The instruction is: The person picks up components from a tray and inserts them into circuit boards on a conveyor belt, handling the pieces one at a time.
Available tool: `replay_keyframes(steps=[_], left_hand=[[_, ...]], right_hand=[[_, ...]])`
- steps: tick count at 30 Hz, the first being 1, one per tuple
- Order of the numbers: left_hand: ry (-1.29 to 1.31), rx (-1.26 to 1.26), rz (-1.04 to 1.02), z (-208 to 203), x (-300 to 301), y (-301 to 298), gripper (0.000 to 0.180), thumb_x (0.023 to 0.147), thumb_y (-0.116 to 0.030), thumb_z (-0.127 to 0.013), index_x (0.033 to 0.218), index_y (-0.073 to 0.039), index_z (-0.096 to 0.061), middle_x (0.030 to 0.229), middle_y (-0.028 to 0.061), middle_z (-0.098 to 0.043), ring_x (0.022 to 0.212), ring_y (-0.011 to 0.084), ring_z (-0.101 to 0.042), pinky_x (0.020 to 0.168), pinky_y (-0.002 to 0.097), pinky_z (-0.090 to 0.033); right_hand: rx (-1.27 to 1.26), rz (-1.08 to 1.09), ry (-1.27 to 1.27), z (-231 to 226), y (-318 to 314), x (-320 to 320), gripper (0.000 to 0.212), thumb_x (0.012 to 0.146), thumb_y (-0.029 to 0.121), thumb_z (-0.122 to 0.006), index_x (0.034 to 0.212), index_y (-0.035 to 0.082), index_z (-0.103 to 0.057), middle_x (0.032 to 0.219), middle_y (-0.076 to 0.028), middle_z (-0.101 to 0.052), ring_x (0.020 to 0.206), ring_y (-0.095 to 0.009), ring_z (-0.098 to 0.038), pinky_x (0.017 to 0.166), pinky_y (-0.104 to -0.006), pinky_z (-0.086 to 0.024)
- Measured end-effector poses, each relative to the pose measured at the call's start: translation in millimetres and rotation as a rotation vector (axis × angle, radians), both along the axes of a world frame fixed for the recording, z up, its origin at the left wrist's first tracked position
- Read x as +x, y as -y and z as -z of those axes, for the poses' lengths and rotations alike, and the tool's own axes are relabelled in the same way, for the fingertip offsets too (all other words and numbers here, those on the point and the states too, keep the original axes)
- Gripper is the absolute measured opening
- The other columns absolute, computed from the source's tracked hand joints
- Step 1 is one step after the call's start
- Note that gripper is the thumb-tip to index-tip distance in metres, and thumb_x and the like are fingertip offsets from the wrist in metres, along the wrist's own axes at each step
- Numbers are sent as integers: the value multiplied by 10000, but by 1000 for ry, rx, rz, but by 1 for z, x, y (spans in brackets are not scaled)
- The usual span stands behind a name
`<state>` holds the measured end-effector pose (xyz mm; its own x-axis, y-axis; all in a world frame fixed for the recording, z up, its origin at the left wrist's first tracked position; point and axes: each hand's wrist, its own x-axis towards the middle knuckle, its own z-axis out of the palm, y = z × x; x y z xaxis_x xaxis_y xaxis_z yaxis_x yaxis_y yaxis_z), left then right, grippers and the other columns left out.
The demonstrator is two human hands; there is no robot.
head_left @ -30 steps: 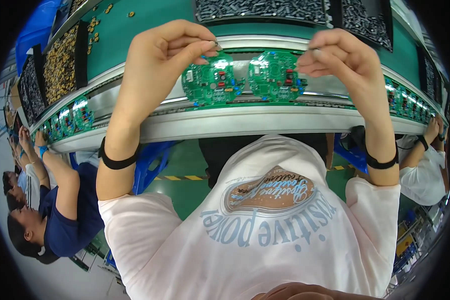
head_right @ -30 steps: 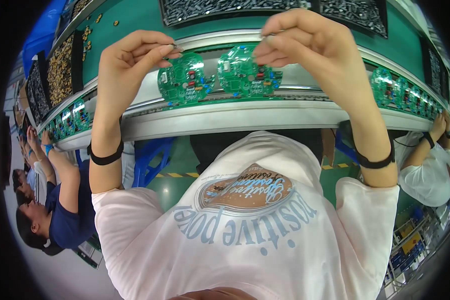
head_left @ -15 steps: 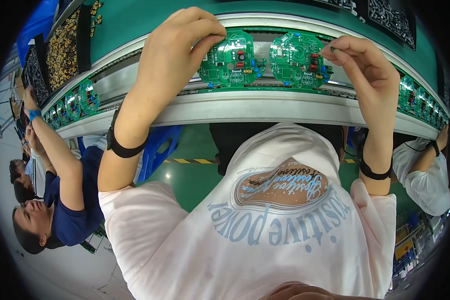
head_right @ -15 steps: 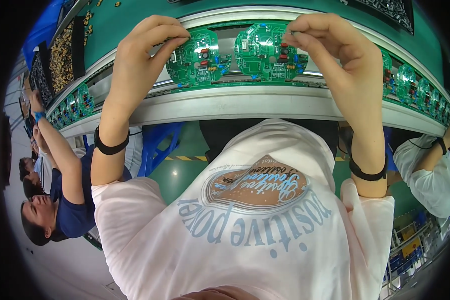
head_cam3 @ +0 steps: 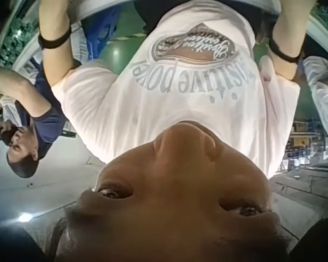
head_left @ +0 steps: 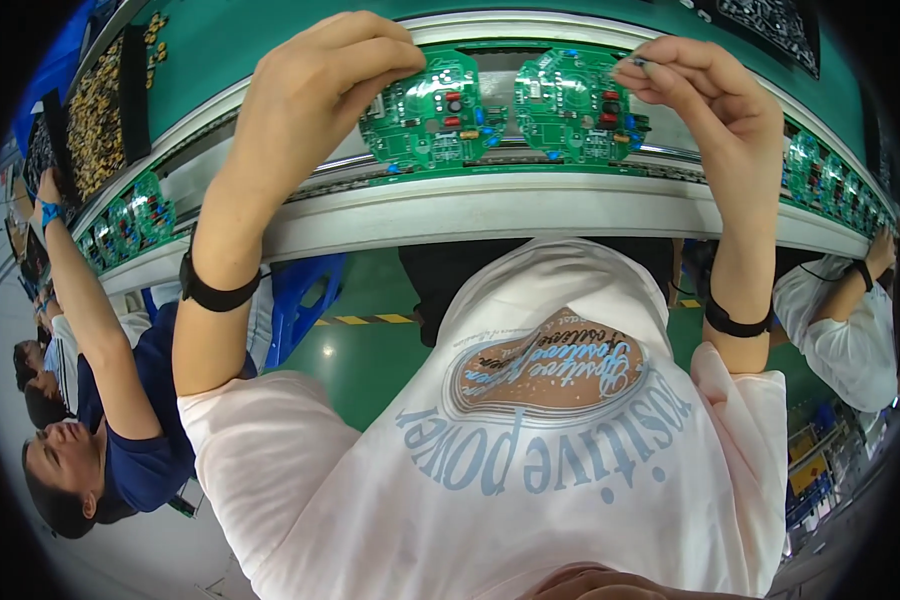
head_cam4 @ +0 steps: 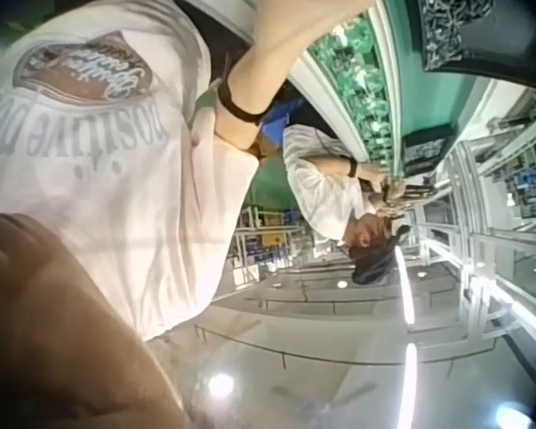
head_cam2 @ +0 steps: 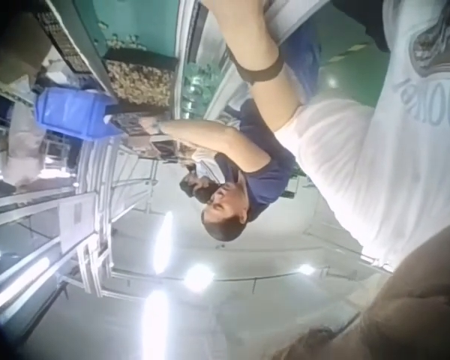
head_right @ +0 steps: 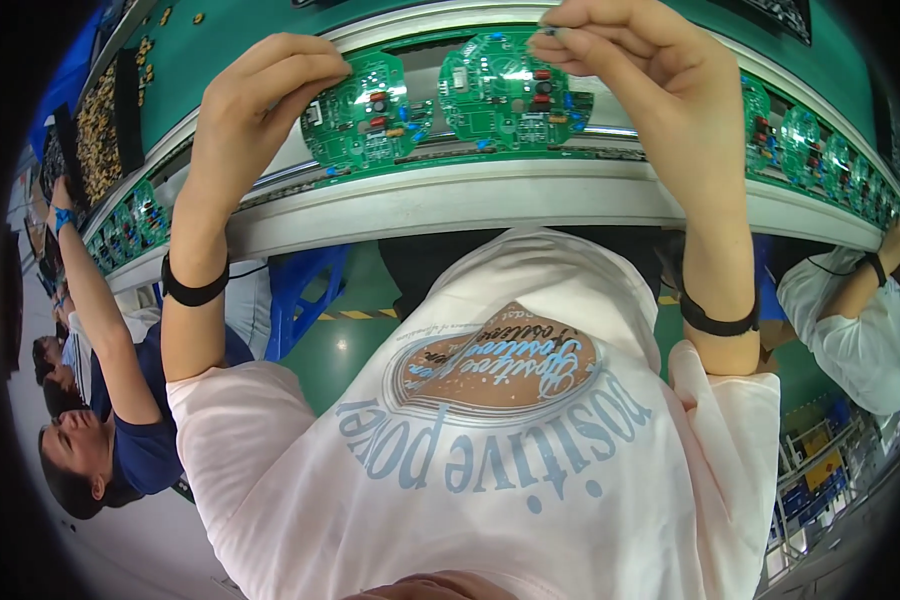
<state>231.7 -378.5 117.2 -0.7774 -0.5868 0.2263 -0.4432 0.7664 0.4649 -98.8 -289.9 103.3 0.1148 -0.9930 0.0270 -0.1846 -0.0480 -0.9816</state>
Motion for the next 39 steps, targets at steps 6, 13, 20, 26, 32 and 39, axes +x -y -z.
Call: replay_keyframes(steps=[6,13,20,26,32,39], left_hand=[[123,-208,27,-7,-10,-9,182,856,-37,-750,1037,-58,-737,1049,87,-717,905,282,-702,730,318,-559],[241,-216,-47,-52,-51,-6,174,875,-59,-749,1045,-34,-730,985,104,-726,853,271,-711,722,320,-553],[-11,-256,-176,-33,-74,55,150,864,-84,-760,984,2,-731,895,140,-713,794,297,-697,717,361,-554],[-88,-288,-166,-17,-88,74,145,859,-91,-763,947,21,-737,842,162,-705,761,309,-691,716,384,-555],[-99,-303,-183,-18,-86,72,125,867,-74,-749,945,23,-742,865,161,-720,771,293,-707,721,366,-561],[-136,-152,-208,-21,-84,65,123,885,-35,-725,992,27,-726,897,169,-733,789,266,-720,716,335,-560]], right_hand=[[-4,42,-10,2,-2,1,187,1011,1,-632,1175,-74,-680,1090,-143,-756,1016,-227,-750,891,-288,-590],[-243,-25,-407,-3,5,16,177,956,-16,-688,1130,-14,-721,1055,-76,-751,946,-155,-711,870,-259,-564],[-185,86,-523,-26,9,39,142,829,-71,-742,949,4,-743,961,-97,-707,898,-245,-687,790,-321,-526],[-137,108,-500,-26,9,38,137,823,-74,-746,937,2,-743,960,-98,-708,901,-244,-687,792,-315,-522],[-141,104,-511,-28,10,36,153,811,-81,-753,939,3,-743,955,-96,-710,885,-244,-689,778,-316,-524],[-193,43,-479,-22,13,28,135,820,-66,-753,934,5,-737,956,-95,-711,881,-248,-690,771,-317,-526]])
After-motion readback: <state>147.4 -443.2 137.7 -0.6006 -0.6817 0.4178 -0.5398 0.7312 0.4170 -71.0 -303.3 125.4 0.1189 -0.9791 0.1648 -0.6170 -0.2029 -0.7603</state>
